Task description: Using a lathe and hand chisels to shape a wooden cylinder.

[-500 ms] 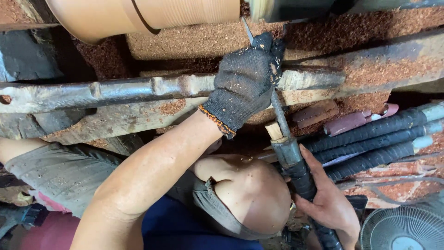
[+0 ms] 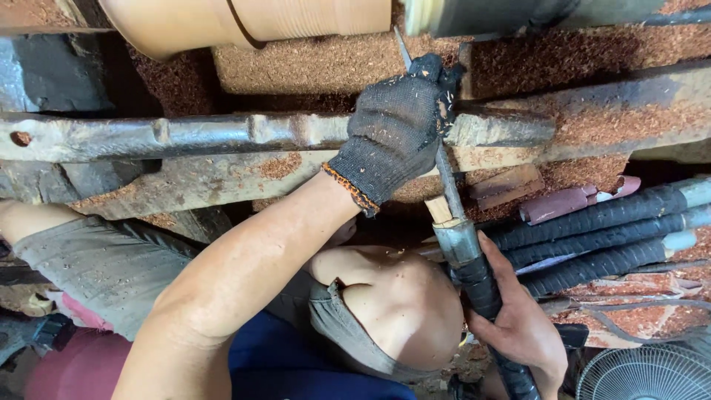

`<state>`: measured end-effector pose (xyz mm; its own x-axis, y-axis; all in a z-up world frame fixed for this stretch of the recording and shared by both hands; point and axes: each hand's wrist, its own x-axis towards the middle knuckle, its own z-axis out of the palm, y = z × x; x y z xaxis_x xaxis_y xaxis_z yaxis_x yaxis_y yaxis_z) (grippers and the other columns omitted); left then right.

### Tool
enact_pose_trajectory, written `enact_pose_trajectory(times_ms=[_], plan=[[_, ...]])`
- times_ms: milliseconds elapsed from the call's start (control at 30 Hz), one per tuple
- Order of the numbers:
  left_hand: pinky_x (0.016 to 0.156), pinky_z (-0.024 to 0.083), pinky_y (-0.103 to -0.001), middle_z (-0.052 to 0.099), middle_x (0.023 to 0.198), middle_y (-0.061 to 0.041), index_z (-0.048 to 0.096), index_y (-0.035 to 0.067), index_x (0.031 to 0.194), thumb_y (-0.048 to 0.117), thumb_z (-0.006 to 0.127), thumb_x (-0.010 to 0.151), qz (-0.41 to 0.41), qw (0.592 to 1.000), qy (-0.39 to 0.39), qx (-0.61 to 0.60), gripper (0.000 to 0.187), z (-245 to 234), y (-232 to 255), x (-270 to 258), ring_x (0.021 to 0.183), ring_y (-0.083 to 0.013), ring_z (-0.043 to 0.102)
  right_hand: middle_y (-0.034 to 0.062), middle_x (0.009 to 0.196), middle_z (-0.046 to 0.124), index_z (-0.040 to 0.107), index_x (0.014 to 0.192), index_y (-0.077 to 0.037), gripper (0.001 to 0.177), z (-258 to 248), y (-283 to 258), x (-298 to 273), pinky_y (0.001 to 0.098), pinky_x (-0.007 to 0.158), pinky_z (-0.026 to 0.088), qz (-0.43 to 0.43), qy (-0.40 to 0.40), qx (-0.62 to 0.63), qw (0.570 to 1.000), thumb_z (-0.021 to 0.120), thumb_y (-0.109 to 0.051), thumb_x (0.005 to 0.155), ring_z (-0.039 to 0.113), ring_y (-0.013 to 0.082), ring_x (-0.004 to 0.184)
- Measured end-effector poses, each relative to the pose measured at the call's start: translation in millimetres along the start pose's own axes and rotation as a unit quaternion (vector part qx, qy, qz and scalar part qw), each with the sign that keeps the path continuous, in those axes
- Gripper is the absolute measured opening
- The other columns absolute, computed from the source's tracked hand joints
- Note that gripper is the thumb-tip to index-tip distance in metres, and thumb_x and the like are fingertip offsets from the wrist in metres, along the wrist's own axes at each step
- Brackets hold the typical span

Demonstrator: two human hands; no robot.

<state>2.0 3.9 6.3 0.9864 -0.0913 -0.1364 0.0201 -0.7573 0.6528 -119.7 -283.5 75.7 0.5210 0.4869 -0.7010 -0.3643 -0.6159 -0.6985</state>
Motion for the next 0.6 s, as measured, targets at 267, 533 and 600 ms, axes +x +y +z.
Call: enact_pose_trajectory(times_ms=[267, 533, 600], plan=[[0.063, 0.055, -0.052, 0.070, 0.082, -0.019, 0.066, 0.002, 0.112, 0.011, 0.062, 0.089, 0.013, 0.999, 0.002, -0.032, 0.025, -2.3, 0.5, -2.4, 0.074, -0.0400, 0.070, 0.0218, 0.157, 0.040, 0.021, 0.160, -0.004, 0.105, 6.9, -4.2, -1.8, 0.0368, 0.114, 0.030, -0.007, 0.028, -0.010, 1.000, 0.073, 0.002, 0.069, 0.040, 0.0288, 0.145], [0.063, 0.056, -0.050, 0.070, 0.086, -0.019, 0.063, 0.005, 0.107, 0.014, 0.064, 0.084, 0.041, 0.999, 0.016, 0.009, 0.024, 5.0, -2.7, -2.0, 0.076, -0.0396, 0.071, 0.0219, 0.160, 0.036, 0.018, 0.160, 0.001, 0.107, 13.4, -6.8, -5.1, 0.0363, 0.118, 0.024, -0.038, 0.020, 0.034, 0.998, 0.070, 0.003, 0.067, 0.034, 0.0277, 0.149], [0.060, 0.056, -0.050, 0.069, 0.080, -0.018, 0.063, 0.003, 0.106, 0.016, 0.064, 0.086, 0.009, 1.000, -0.017, -0.013, 0.023, 3.6, -2.8, -1.7, 0.072, -0.0396, 0.071, 0.0210, 0.160, 0.037, 0.017, 0.161, 0.001, 0.106, 13.8, -12.0, -8.7, 0.0356, 0.119, 0.024, -0.028, 0.023, 0.058, 0.998, 0.068, 0.003, 0.067, 0.035, 0.0267, 0.149]])
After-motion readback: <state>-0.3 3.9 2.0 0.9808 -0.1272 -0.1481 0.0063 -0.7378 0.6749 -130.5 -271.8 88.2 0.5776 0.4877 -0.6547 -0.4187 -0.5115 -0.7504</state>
